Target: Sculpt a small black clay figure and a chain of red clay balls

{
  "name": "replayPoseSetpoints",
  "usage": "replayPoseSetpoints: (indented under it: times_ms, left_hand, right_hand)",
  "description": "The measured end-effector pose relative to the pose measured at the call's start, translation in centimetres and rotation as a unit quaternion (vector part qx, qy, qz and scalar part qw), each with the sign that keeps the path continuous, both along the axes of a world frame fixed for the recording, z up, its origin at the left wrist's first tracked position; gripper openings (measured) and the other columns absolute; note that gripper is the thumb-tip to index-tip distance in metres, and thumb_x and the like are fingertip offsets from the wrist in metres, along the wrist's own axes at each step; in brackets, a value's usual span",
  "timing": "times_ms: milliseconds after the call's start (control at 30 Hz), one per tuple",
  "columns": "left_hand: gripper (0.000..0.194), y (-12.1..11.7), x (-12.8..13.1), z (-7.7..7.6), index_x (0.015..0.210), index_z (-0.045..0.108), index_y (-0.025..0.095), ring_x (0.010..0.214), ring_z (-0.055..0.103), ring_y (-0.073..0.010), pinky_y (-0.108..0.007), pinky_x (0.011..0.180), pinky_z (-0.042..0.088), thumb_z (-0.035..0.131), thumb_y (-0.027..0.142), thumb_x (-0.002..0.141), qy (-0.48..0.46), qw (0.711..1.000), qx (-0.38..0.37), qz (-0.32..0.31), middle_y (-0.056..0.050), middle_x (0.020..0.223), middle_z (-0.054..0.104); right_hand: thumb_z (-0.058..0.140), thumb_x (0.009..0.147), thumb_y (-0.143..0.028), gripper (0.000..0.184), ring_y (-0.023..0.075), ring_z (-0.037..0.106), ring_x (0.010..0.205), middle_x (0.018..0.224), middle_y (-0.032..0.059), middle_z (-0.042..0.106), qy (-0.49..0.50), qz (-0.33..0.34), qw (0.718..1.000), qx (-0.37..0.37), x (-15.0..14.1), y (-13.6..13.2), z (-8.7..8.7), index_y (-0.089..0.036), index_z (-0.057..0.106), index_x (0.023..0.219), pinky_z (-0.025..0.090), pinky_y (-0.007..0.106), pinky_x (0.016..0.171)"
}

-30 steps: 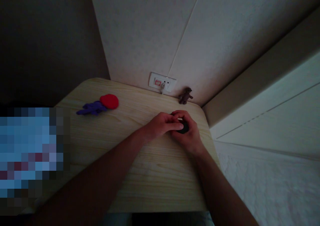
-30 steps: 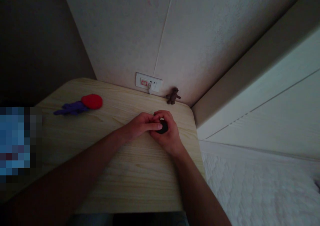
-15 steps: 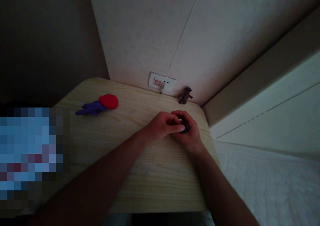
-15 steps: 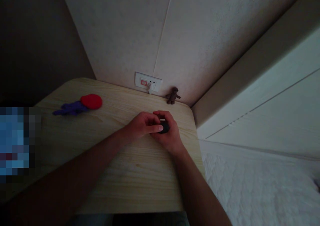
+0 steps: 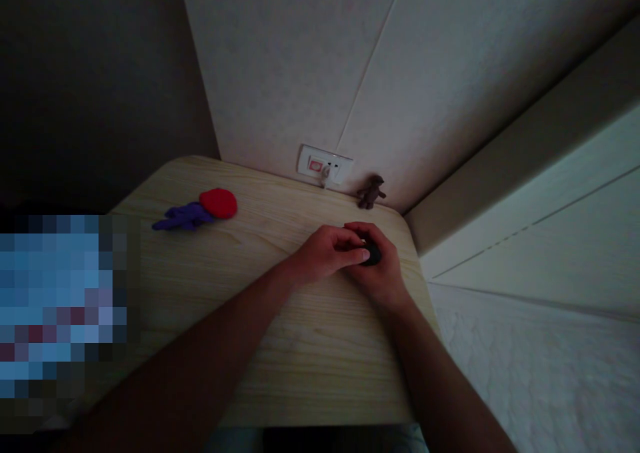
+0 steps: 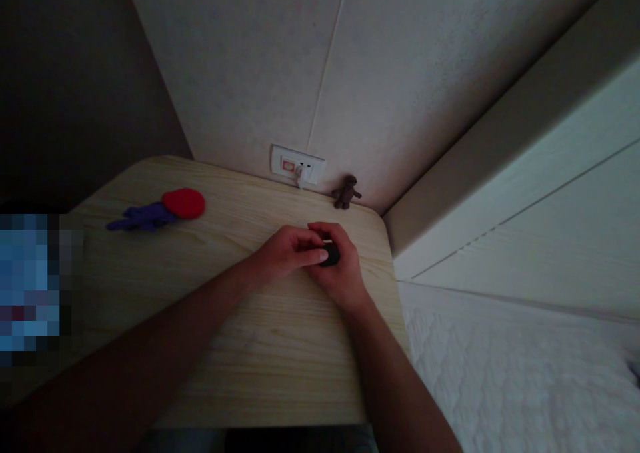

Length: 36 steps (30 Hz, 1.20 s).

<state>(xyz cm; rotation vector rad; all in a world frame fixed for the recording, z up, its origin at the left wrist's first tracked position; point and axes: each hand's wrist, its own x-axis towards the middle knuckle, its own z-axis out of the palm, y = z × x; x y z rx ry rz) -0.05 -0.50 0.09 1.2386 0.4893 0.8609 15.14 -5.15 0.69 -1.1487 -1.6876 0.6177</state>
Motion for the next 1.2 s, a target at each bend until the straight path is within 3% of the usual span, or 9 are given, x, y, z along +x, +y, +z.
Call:
replayPoseSetpoints:
  times_ms: [133,400,733,967,1200]
  left_hand:
    - [0.014,0.25,-0.13,-0.06,0.077,0.077,0.014,0.074,0.066,-0.0163,-0.030,0.075,0.049,0.078,0.027,0.071,0.019,1.000,0.010,0.010,-0.003,0.076,0.075]
    - [0.013,0.19,-0.32,0.02,0.072,0.075,0.015,0.067,0.061,-0.0142,-0.027,0.067,0.047,0.079,0.027,0.067,0.037,0.999,0.018,-0.006,-0.001,0.069,0.071]
    - [0.018,-0.10,-0.35,0.40,0.071,0.076,0.014,0.062,0.061,-0.0123,-0.026,0.064,0.047,0.084,0.029,0.066,0.017,1.000,0.012,0.009,0.000,0.066,0.070]
    - [0.025,-0.25,-0.37,0.47,0.083,0.078,0.015,0.074,0.071,-0.0168,-0.030,0.075,0.054,0.087,0.027,0.063,-0.005,1.000,-0.013,0.026,-0.004,0.079,0.078]
    - [0.023,-0.45,-0.21,0.72,0.071,0.069,0.015,0.068,0.067,-0.0133,-0.027,0.072,0.050,0.087,0.023,0.059,-0.013,0.999,-0.023,0.025,-0.001,0.073,0.074]
  right_hand:
    - [0.079,0.079,-0.020,0.050,0.0249,0.069,0.107,0.117,0.0074,0.071,-0.042,0.017,0.998,0.034,0.16,0.17,0.29,-0.027,0.070,0.128,0.056,0.044,0.096]
    - [0.078,0.077,-0.015,0.063,0.0258,0.066,0.109,0.118,0.0081,0.067,-0.073,0.049,0.995,0.052,0.21,0.24,0.27,-0.030,0.066,0.138,0.057,0.044,0.094]
    - [0.079,0.078,-0.018,0.055,0.0260,0.068,0.107,0.118,0.0076,0.070,-0.068,0.034,0.996,0.055,0.22,0.16,0.37,-0.028,0.068,0.131,0.057,0.044,0.093]
    - [0.079,0.079,-0.023,0.052,0.0259,0.069,0.107,0.118,0.0076,0.071,-0.061,0.009,0.997,0.052,0.27,0.21,0.35,-0.027,0.069,0.130,0.056,0.044,0.095]
    - [0.078,0.077,-0.023,0.052,0.0257,0.069,0.105,0.119,0.0081,0.070,-0.048,0.004,0.998,0.032,0.30,0.01,0.32,-0.028,0.068,0.129,0.060,0.041,0.086]
